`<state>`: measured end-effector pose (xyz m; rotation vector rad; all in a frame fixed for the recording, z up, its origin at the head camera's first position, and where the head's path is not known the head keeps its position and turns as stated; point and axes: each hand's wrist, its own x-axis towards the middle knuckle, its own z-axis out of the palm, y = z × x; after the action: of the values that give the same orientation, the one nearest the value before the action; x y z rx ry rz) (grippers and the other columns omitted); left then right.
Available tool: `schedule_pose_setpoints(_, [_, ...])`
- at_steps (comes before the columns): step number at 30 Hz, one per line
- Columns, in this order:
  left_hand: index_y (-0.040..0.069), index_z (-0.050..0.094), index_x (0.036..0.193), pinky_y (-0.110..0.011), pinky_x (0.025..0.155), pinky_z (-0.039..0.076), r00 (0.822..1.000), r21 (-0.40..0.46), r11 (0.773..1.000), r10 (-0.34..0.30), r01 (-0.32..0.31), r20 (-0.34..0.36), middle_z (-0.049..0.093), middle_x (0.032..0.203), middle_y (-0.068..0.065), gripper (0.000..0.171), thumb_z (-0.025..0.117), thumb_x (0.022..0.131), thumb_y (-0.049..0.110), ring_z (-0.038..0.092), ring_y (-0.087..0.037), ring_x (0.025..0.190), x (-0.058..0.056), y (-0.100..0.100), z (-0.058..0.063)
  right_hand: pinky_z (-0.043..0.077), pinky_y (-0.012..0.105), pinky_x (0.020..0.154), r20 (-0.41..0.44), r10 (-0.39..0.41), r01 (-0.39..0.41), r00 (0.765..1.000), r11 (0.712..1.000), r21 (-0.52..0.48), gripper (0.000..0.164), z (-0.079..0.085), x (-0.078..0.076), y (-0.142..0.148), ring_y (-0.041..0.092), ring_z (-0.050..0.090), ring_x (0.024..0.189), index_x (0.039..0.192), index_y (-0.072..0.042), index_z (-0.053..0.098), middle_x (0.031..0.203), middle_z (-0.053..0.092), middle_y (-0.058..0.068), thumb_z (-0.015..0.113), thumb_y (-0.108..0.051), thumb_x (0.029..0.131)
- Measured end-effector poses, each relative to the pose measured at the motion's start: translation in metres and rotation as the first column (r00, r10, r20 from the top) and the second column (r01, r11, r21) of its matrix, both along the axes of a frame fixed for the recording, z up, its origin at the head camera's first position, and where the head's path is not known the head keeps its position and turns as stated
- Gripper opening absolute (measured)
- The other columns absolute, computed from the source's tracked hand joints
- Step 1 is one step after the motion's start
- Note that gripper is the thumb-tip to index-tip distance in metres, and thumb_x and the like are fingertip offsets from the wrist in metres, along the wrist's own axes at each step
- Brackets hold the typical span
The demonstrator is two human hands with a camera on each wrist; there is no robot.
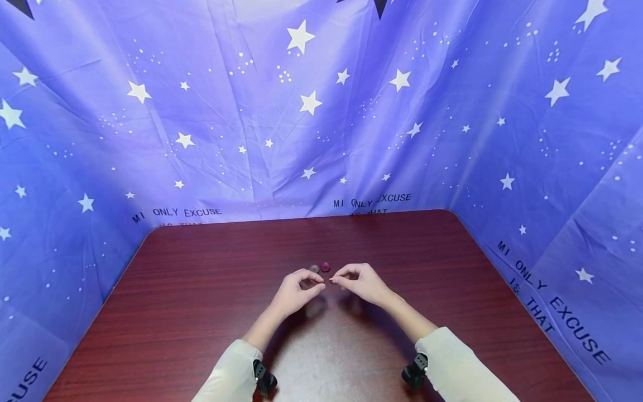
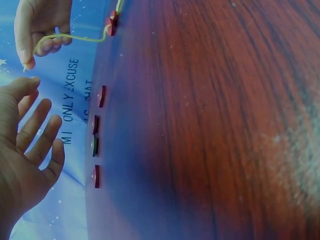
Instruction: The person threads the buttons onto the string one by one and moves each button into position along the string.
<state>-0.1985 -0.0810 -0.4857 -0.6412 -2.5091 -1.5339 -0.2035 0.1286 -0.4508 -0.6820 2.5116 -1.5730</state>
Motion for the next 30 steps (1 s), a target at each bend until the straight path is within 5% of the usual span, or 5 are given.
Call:
schedule_pose_setpoints(6, [0.01, 0.069, 0.089, -0.031, 0.071, 0.054, 0.997, -0.137, 0.989, 0.048, -0.057, -0.067, 0.066, 0.085, -0.002, 0.013, 0.071, 0.081, 0.019, 0.064, -0.018, 0.078, -0.003, 0.005, -0.002, 0.044, 0.019, 0.051, 0.028, 0.009, -0.008, 1.0, 1.0, -0.016, 0.016, 0.023, 0.012, 0.004, 0.005, 0.05, 0.057, 0.094, 0.007, 0.069, 0.072, 0.063, 0.023, 0.063, -0.007, 0.087])
schedule_pose_setpoints(10, [0.015, 0.069, 0.089, -0.027, 0.072, 0.051, 0.992, -0.267, 0.958, 0.085, -0.106, -0.089, 0.066, 0.086, 0.001, 0.014, 0.072, 0.08, 0.026, 0.063, -0.014, 0.079, -0.008, 0.012, -0.005, 0.053, 0.035, 0.054, 0.019, -0.016, 0.016, 1.0, 1.0, -0.019, 0.014, 0.025, 0.014, 0.008, 0.001, 0.052, 0.057, 0.092, 0.006, 0.068, 0.071, 0.064, 0.018, 0.063, -0.006, 0.087])
schedule_pose_setpoints(15, [0.017, 0.069, 0.089, -0.029, 0.076, 0.048, 0.993, -0.377, 0.918, 0.103, -0.12, -0.066, 0.064, 0.088, 0.006, 0.015, 0.072, 0.08, 0.029, 0.059, -0.01, 0.083, -0.013, 0.022, -0.01, 0.053, 0.048, 0.059, 0.027, -0.022, 0.023, 0.999, 0.999, -0.04, 0.016, 0.021, 0.012, 0.012, 0.001, 0.053, 0.057, 0.092, 0.01, 0.066, 0.073, 0.062, 0.027, 0.063, -0.005, 0.087])
schedule_pose_setpoints(30, [0.018, 0.07, 0.095, -0.034, 0.08, 0.05, 0.983, -0.481, 0.857, 0.17, -0.182, -0.069, 0.065, 0.095, 0.001, 0.022, 0.071, 0.08, 0.035, 0.062, -0.015, 0.091, -0.026, 0.04, -0.02, 0.05, 0.026, 0.054, 0.012, -0.058, 0.059, 0.998, 0.998, -0.019, 0.014, 0.019, 0.011, 0.018, 0.008, 0.055, 0.059, 0.091, 0.007, 0.068, 0.072, 0.062, 0.025, 0.063, -0.006, 0.086])
